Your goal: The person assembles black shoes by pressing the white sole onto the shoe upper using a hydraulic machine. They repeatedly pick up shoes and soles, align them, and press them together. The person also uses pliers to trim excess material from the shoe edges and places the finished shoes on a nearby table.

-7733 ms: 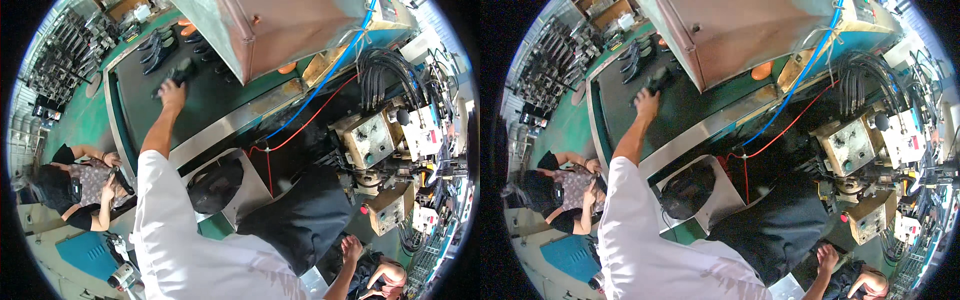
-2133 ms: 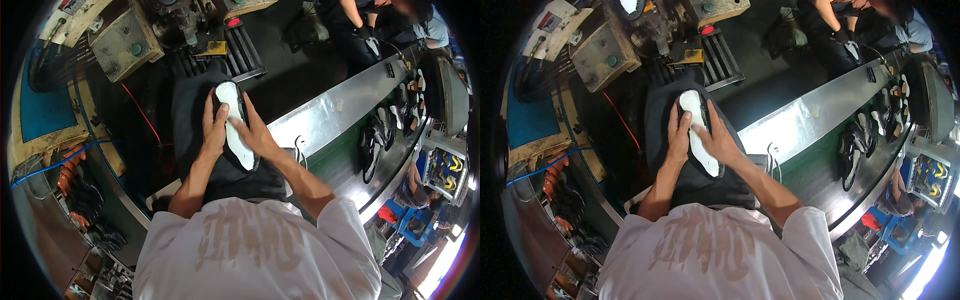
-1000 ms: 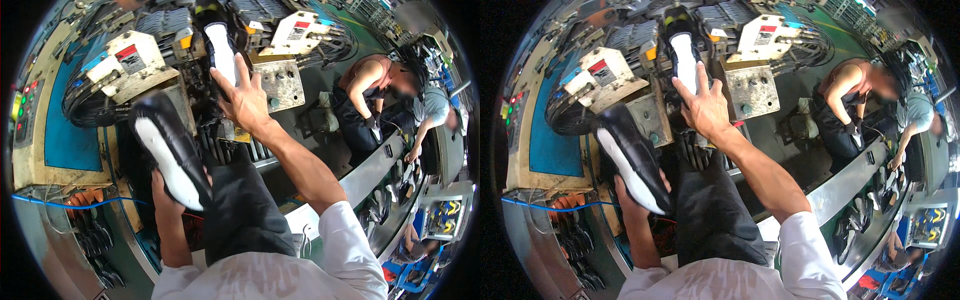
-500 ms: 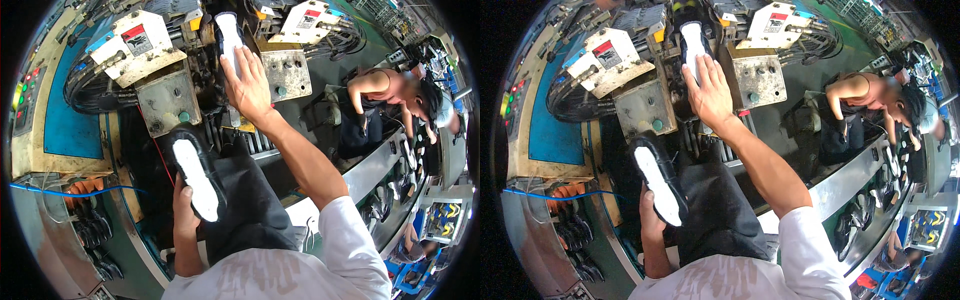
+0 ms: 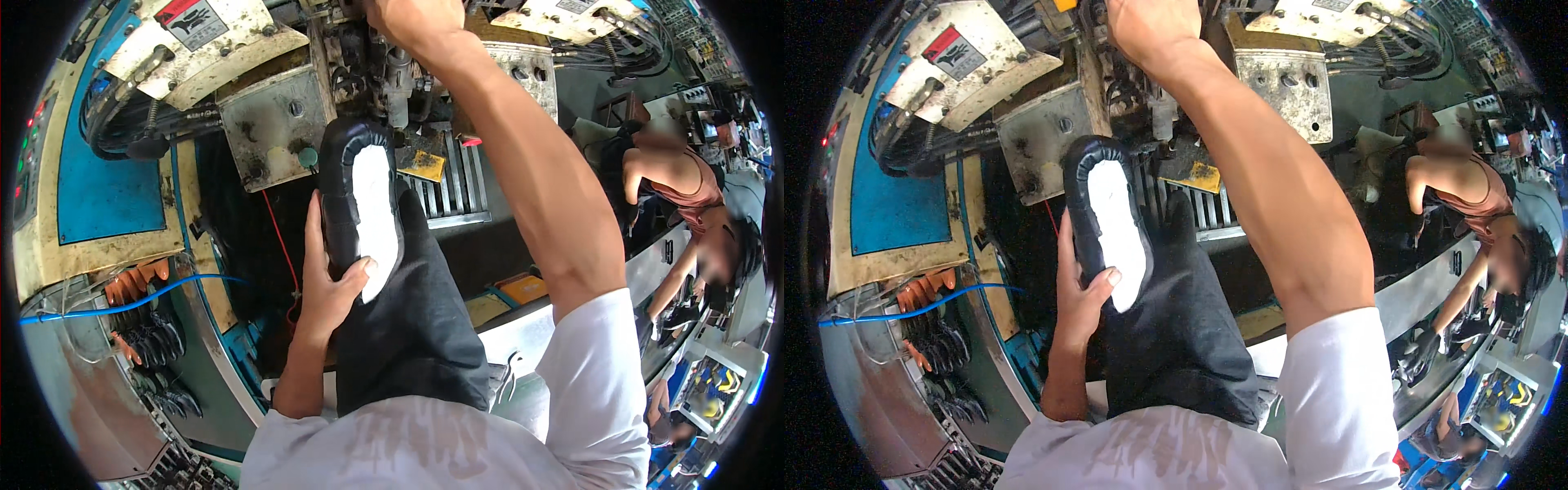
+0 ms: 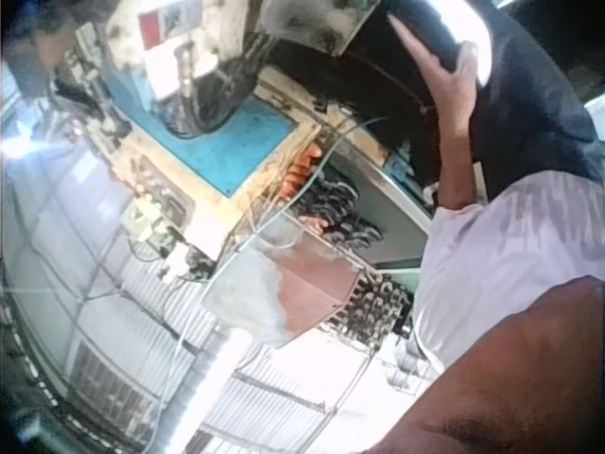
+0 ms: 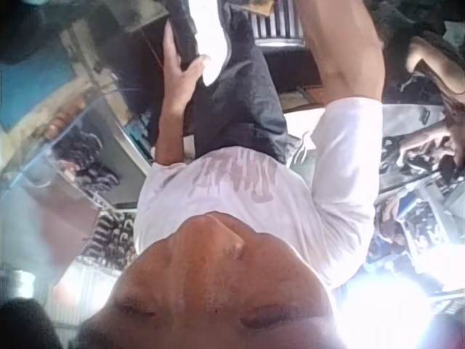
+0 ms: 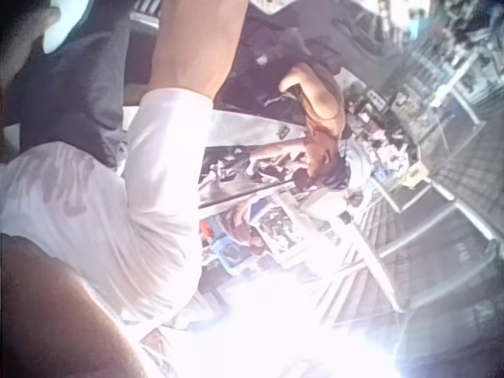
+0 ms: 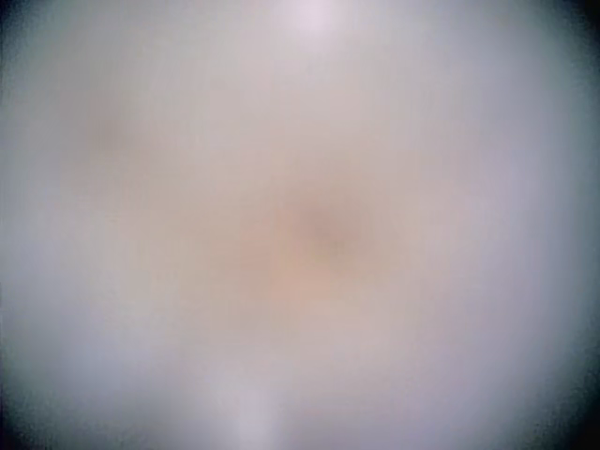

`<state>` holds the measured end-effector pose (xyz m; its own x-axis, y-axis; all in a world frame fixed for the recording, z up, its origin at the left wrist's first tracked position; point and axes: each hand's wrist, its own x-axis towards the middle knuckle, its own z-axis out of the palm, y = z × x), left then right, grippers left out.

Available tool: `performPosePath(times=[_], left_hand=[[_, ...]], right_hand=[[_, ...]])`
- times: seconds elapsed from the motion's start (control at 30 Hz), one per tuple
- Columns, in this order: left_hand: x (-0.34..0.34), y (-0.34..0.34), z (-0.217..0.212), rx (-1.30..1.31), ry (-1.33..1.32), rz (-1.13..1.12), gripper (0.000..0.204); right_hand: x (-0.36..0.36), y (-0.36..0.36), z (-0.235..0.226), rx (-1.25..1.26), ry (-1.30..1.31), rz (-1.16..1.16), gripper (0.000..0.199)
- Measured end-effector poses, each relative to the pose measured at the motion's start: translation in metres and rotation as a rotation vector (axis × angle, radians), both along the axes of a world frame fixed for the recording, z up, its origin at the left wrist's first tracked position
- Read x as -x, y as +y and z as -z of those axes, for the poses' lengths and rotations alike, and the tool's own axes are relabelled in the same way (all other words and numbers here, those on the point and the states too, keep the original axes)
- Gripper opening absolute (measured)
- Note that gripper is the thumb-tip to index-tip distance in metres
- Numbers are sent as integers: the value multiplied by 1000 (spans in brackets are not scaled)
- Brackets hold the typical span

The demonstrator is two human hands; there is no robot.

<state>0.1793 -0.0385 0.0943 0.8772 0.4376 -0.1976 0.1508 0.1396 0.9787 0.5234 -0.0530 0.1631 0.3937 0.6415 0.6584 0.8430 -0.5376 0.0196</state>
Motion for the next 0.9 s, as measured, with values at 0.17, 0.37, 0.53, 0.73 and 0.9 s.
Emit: performPosePath(times=[0.17,0.37,0.53,0.73,0.9], left_hand=[[-4,3,9,183,23,-28,101],[11,2,16,605,-119,-28,94],[44,5,18,684,-197,-86,89],[112,1,18,591,38,-55,91],[219,9,48,470,72,-237,101]], right_hand=[[-10,4,-3,9,26,-10,61],[-18,0,-7,-15,17,-22,63],[53,-27,6,-264,42,-156,65],[282,-72,73,-547,1998,-151,86],[352,-68,117,-299,2100,-147,78]])
